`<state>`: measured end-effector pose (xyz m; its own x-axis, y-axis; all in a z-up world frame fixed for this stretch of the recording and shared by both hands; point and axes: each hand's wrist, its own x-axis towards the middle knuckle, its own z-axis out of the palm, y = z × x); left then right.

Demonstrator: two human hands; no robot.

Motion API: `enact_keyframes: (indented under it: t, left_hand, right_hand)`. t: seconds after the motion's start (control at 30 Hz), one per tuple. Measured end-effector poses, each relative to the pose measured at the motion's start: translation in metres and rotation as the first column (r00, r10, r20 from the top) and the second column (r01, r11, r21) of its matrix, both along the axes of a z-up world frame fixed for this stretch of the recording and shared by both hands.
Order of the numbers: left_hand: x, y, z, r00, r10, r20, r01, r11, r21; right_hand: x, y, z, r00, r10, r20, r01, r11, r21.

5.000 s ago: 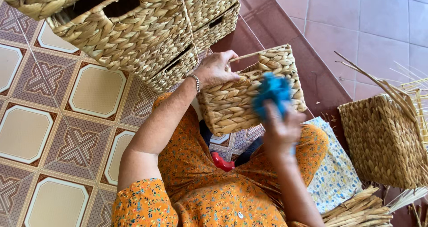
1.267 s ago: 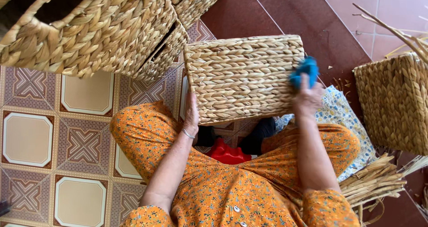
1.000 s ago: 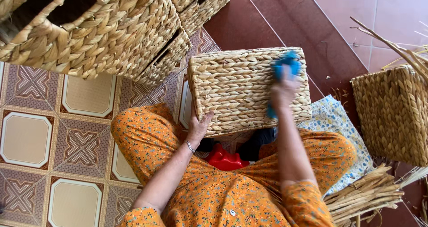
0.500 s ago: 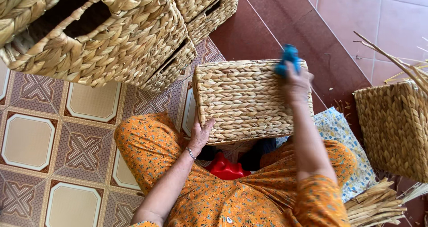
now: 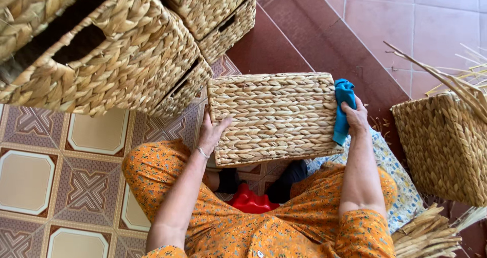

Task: The person sits on the floor and wipes the exterior and interior of a woven basket with a blue cloth. They rotate the basket to clean all sides and then place it on a stack of similar baskets.

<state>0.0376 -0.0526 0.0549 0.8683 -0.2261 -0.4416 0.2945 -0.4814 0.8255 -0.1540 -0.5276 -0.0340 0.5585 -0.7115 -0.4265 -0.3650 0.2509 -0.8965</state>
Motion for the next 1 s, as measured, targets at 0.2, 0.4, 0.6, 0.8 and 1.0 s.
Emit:
enact_keyframes:
  t: [0.2, 0.4, 0.6, 0.8, 1.0]
  left_hand:
    - [-0.023, 0.002, 0.017, 0.946, -0.010, 0.325, 0.124, 0.936, -0.329]
    - [-0.032, 0.001, -0.004, 0.914, -0.050, 0.402, 0.175, 0.944, -0.279]
    - [-0.041, 0.009, -0.018, 0.971, -0.215, 0.105, 0.239, 0.857, -0.457]
    - [-0.045, -0.010, -0.011, 0.996, -0.067, 0.055, 0.082, 0.939, -0.334]
    - [-0.048, -0.013, -0.002, 0.999, -0.054, 0.002, 0.052, 0.952, -0.300]
  right_hand:
    - [-0.011, 0.001, 0.054, 0.891, -0.154, 0.427, 0.092, 0.982, 0.163]
    - [-0.026, 0.002, 0.068, 0.936, -0.167, 0.310, 0.129, 0.982, 0.139]
    - [-0.039, 0.002, 0.032, 0.913, -0.379, 0.152, 0.367, 0.925, 0.102]
    - [-0.047, 0.022, 0.090, 0.754, -0.210, 0.623, 0.533, 0.750, -0.392]
    - [-0.021, 0.115, 0.141, 0.972, 0.120, -0.201, -0.223, 0.215, -0.951]
